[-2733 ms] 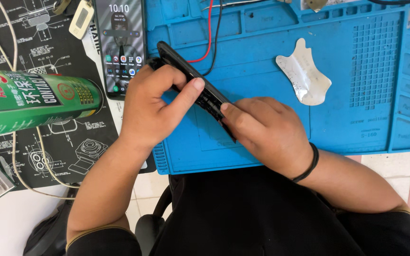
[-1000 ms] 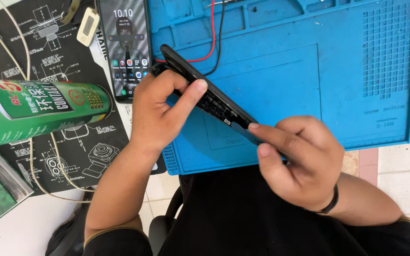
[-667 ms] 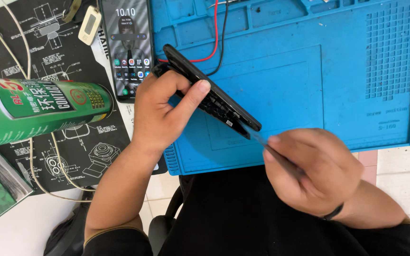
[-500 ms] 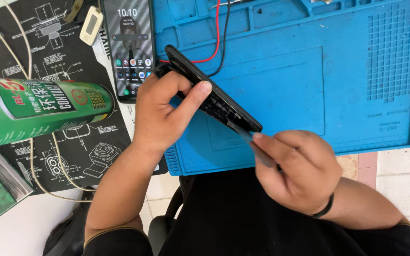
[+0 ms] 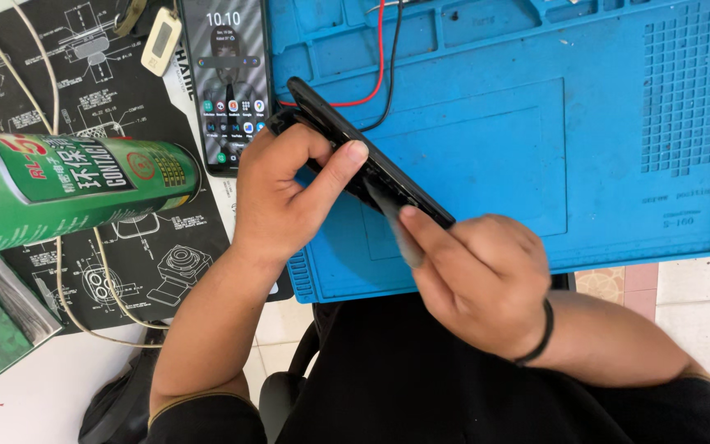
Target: The person picks up a black smartphone and uses a metal prying tool to separate the back cover from the frame. After opening the device, they use a soldering iron to heat and remove adhesive from the interior chassis.
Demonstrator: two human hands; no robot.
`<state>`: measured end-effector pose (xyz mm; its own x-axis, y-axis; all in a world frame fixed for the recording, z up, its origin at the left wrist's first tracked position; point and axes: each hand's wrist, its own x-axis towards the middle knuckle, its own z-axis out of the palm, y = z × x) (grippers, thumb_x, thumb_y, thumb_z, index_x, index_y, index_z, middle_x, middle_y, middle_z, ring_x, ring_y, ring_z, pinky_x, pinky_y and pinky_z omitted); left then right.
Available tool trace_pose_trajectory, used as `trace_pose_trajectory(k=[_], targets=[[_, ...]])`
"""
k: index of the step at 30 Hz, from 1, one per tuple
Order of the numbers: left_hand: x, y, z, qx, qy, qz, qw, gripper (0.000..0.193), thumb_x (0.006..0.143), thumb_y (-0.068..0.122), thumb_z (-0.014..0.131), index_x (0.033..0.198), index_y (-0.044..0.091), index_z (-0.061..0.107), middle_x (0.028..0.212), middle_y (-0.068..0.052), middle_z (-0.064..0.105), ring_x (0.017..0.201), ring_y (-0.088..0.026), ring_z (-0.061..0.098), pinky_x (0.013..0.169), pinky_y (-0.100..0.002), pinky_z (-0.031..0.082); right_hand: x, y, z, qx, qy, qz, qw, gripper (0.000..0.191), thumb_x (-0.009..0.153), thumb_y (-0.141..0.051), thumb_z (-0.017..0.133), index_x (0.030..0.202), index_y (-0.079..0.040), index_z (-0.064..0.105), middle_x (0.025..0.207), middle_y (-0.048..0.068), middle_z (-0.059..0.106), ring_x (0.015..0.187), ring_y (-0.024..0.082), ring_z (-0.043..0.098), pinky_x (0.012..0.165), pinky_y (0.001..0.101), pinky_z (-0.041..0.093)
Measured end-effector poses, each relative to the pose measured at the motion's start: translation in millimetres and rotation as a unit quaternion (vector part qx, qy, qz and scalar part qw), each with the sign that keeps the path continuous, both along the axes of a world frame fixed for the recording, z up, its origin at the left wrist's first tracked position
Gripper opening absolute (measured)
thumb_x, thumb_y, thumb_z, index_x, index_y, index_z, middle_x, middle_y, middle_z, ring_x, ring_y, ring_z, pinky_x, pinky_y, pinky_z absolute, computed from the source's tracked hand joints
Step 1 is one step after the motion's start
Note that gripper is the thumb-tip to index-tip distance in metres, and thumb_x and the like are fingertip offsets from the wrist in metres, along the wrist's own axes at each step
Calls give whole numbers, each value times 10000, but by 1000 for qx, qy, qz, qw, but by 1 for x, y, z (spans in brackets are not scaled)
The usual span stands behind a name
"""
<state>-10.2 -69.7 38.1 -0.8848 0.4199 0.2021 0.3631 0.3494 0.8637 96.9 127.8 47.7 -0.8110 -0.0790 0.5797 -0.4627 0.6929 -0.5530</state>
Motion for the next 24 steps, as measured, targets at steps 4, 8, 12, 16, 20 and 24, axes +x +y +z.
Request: trace_pose_trajectory(k=[4,8,12,16,20,24], targets=[[0,-1,-2,20,3,1,1000,301,1000,99,769,802,33,551,835,-63,716,733,-165,689,666,-283,504,-7,-7,5,0,-22,-6,1000,330,818,70,824,1134,-4,763,739,25,492,602,171,523,550,340,427],[1,-2,-4,27,-29,11,999,320,987,109,778,782,32,546,824,-61,718,725,-143,688,658,-279,512,-7,-8,11,30,-51,-12,998,328,828,25,794,1148,-46,775,745,12,492,612,176,544,576,343,443],[1,-4,-5,19,-34,21,999,326,981,127,790,782,27,552,835,-57,712,742,-126,669,671,-269,513,-8,-11,11,61,-56,-29,996,316,848,-32,789,1159,-85,782,744,11,493,606,181,538,574,350,432],[2,-4,-6,30,-50,26,998,360,992,146,795,772,30,535,824,-48,686,745,-113,616,674,-259,492,-14,-14,11,80,-56,-33,995,334,839,-52,774,1171,-91,784,736,12,491,602,192,530,563,354,421],[2,-2,-7,21,-52,47,997,398,973,170,809,740,37,515,778,-37,660,706,-89,580,635,-249,468,-17,-5,14,25,-66,2,997,315,844,-8,780,1155,-58,762,754,35,506,640,206,546,594,368,436],[2,1,-7,10,-54,67,996,416,956,184,822,720,44,510,720,-28,636,662,-78,564,599,-245,447,-4,13,18,-8,-51,1,999,258,844,39,819,1088,-1,744,729,57,519,594,194,522,548,354,410]])
